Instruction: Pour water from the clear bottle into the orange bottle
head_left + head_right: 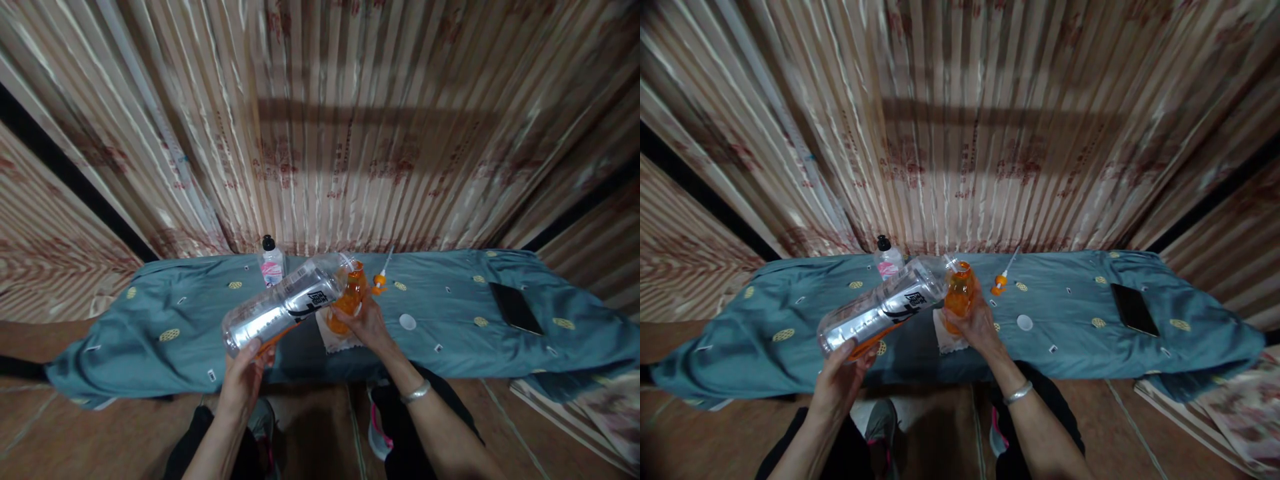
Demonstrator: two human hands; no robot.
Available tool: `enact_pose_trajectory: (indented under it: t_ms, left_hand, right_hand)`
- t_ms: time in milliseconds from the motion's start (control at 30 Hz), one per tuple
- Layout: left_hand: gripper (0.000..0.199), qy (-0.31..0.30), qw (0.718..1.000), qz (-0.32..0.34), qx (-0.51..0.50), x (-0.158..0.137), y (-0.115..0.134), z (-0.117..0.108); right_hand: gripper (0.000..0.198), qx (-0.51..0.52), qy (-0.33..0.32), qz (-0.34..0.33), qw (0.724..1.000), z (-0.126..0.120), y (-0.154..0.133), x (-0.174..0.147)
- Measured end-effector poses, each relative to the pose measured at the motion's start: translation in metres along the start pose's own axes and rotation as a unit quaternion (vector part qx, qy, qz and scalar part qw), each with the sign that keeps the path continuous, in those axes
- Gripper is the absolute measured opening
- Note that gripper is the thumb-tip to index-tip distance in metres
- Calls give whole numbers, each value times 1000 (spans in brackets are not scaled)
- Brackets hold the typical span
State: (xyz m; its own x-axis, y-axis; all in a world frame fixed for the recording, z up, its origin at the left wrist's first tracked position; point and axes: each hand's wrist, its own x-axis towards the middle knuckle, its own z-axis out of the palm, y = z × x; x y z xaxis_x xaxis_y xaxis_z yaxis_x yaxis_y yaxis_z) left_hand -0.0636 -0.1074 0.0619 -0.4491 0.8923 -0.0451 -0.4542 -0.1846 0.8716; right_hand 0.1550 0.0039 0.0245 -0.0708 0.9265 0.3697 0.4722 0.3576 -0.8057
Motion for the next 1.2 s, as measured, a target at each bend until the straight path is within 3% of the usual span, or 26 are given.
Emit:
enact_pose_trajectory:
  t_ms: [167,633,833,1033,1200]
  left_hand:
    - [51,28,999,36,-9,-4,8,2]
    - [49,0,996,65,55,-9,16,4]
    - [68,-20,997,62,45,-11,18,4]
    - [75,36,995,54,75,-10,13,-7]
    - [76,33,993,70,94,-7,7,-14]
  right_hand:
    - [91,1,-15,3,1000,-2,-6,-1]
    - [97,18,-46,-5,999,-7,-3,1]
    - [97,14,-41,-2,999,-8,-6,1]
    - [106,25,-35,-2,999,-8,-3,2]
    - [110,31,-43,-13,998,-8,-3,3]
